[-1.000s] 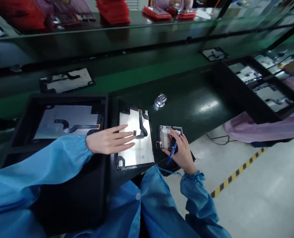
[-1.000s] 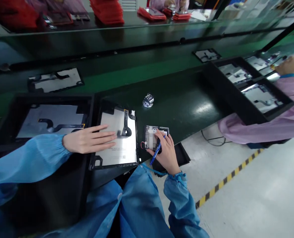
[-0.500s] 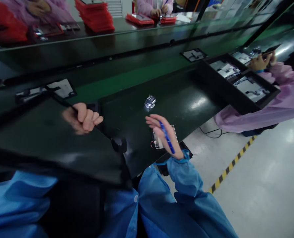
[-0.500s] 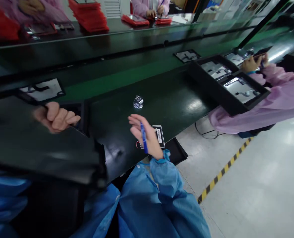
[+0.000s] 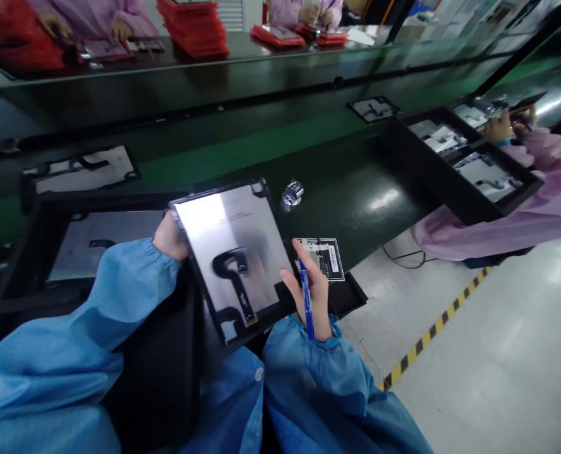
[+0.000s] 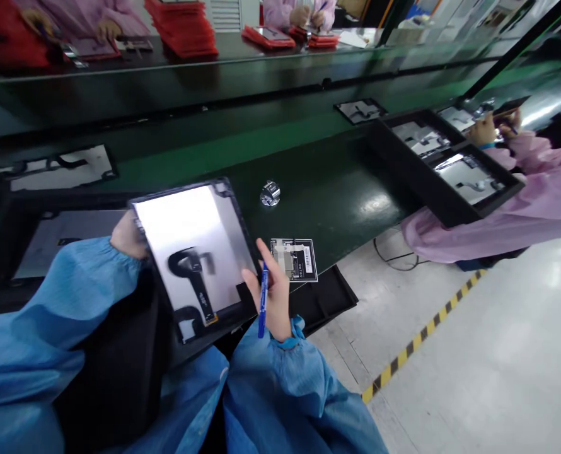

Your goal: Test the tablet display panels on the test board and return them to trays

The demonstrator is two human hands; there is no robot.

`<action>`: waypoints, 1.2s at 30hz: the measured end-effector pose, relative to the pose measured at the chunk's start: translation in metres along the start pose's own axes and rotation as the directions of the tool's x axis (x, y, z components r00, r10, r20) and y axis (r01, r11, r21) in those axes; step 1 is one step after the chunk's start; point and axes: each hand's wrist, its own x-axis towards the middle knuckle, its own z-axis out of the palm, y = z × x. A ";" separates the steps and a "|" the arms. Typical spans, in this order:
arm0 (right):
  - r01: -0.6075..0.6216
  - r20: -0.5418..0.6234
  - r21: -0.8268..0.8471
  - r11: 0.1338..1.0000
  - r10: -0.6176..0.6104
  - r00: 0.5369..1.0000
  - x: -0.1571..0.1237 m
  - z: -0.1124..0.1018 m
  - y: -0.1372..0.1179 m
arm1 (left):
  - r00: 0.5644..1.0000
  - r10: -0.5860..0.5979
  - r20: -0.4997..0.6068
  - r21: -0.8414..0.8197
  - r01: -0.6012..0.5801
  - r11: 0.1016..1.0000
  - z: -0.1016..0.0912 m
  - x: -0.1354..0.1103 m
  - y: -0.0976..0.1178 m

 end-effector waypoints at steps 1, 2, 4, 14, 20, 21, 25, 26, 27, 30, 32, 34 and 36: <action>0.005 -0.042 -0.035 0.999 -0.006 0.999 -0.001 -0.002 0.004 | 0.998 -0.065 -0.020 -0.073 0.063 0.995 0.000 -0.005 0.000; 0.014 -0.074 -0.068 0.998 -0.019 0.997 -0.002 -0.003 0.008 | 0.987 -0.155 -0.031 -0.159 0.148 0.976 0.003 -0.009 -0.001; 0.029 -0.094 -0.143 0.989 -0.043 0.995 -0.002 -0.002 0.017 | 0.938 -0.344 -0.030 -0.326 0.316 0.891 0.010 -0.014 -0.001; 0.175 0.066 -0.773 0.611 -0.196 0.978 0.042 -0.054 0.057 | 0.874 -0.474 -0.107 -0.374 0.406 0.834 0.018 0.006 -0.017; 0.253 0.159 -0.715 0.652 -0.200 0.967 0.047 -0.064 0.061 | 0.938 -0.074 -0.339 0.213 0.153 0.965 0.019 -0.003 -0.024; 0.236 0.117 -0.693 0.681 -0.217 0.969 0.045 -0.061 0.056 | 0.946 0.040 -0.321 0.357 0.082 0.931 0.019 -0.007 -0.023; 0.114 -0.060 -0.450 0.886 -0.157 0.986 0.027 -0.032 0.025 | 0.979 0.196 -0.046 0.643 -0.122 0.756 0.025 -0.021 -0.021; 0.092 -0.023 -0.363 0.927 -0.107 0.994 0.023 -0.021 0.018 | 0.984 0.178 0.027 0.673 -0.150 0.724 0.028 -0.022 -0.023; 0.077 0.052 -0.289 0.954 -0.064 0.997 0.019 -0.009 0.012 | 0.984 0.156 0.086 0.704 -0.171 0.689 0.030 -0.023 -0.024; 0.052 0.286 -0.202 0.978 0.008 0.958 0.013 0.023 0.004 | 0.980 0.138 0.146 0.790 -0.200 0.580 0.037 -0.025 -0.028; 0.047 0.339 -0.202 0.978 0.025 0.940 0.013 0.036 0.008 | 0.977 0.161 0.136 0.820 -0.203 0.536 0.039 -0.026 -0.028; 0.039 0.314 -0.213 0.976 0.031 0.949 0.014 0.042 0.014 | 0.975 0.186 0.121 0.835 -0.202 0.512 0.040 -0.027 -0.026; 0.046 0.264 -0.230 0.972 0.016 0.964 0.014 0.044 0.020 | 0.973 0.198 0.115 0.846 -0.201 0.494 0.040 -0.027 -0.023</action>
